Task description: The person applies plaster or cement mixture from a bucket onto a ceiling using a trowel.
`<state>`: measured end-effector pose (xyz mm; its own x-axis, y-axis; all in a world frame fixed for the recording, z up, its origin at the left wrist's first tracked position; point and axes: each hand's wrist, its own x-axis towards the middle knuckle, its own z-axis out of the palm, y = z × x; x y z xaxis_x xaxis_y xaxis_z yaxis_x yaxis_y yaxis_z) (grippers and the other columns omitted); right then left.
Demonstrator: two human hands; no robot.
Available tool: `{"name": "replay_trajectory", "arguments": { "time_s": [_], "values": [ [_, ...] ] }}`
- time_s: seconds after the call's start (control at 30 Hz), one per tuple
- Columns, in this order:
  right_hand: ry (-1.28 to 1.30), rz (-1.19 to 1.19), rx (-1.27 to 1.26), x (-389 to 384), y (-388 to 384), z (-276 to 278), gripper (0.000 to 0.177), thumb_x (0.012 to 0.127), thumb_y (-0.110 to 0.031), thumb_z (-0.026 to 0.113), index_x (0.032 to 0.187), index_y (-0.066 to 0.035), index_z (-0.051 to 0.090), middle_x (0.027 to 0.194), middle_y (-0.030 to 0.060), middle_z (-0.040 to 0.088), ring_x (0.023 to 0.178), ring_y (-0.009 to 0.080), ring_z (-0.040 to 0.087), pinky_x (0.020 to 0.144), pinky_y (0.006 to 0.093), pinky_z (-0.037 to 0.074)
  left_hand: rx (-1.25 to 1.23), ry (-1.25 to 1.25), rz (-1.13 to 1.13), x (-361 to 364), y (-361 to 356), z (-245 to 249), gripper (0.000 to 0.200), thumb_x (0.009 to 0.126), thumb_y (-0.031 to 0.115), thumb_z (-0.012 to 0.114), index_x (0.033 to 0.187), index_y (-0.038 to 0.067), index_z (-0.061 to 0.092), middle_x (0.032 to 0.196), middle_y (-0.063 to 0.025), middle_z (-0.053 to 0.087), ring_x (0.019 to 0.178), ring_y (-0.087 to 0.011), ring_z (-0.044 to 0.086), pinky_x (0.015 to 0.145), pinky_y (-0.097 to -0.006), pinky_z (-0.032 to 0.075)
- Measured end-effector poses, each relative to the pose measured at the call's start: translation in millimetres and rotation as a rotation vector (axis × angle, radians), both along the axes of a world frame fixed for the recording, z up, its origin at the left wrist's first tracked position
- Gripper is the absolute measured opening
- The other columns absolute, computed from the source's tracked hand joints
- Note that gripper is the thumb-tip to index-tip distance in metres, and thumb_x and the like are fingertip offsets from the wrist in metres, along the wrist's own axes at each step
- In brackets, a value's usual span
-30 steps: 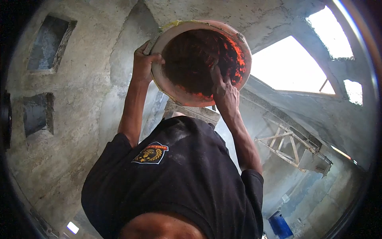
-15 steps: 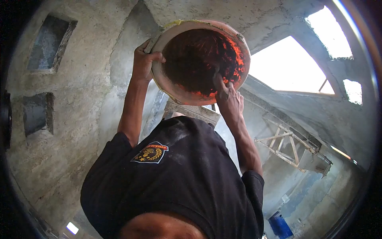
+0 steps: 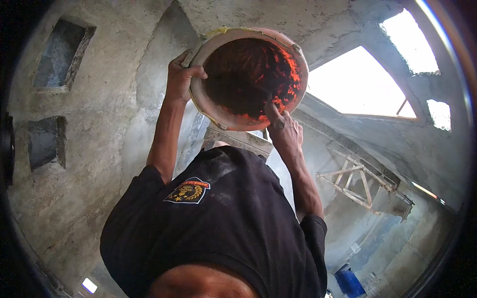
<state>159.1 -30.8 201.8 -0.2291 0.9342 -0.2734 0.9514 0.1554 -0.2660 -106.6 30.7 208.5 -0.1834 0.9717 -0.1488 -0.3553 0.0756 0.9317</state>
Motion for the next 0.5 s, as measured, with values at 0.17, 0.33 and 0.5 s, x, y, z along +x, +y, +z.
{"name": "replay_trajectory", "arguments": {
  "time_s": [0.17,0.33,0.5],
  "values": [
    [0.065,-0.059,0.027,0.6,1.2,0.3,0.047,0.081,-0.017,0.055,0.126,-0.027,0.045,0.089,0.0177,0.06,0.08,0.0383,0.063,0.065,0.0467,0.048,0.005,0.042,0.01,-1.1,-0.1,-2.6,0.041,0.054,-0.009,0.06,0.094,-0.004,0.062,0.077,-0.0054,0.062,0.061,-0.0133,0.057,0.06,-0.0255,0.048],
    [0.154,-0.023,0.146,4.2,6.0,-29.2,0.052,0.08,-0.017,0.057,0.129,-0.028,0.042,0.091,0.0174,0.059,0.08,0.0377,0.063,0.064,0.0458,0.049,-0.002,0.024,-0.001,-1.6,-1.0,-0.4,0.052,0.053,-0.01,0.06,0.105,-0.005,0.063,0.079,-0.0049,0.063,0.065,-0.0111,0.057,0.062,-0.0243,0.047],
    [0.033,0.074,-0.016,5.3,-1.3,-2.5,0.055,0.077,-0.015,0.058,0.129,-0.027,0.042,0.089,0.0184,0.057,0.077,0.0359,0.063,0.063,0.0453,0.049,0.011,0.03,-0.009,-6.7,1.7,-4.1,0.053,0.054,-0.011,0.06,0.106,-0.005,0.063,0.079,-0.0061,0.064,0.064,-0.0119,0.058,0.062,-0.0247,0.048]
  ]
}}
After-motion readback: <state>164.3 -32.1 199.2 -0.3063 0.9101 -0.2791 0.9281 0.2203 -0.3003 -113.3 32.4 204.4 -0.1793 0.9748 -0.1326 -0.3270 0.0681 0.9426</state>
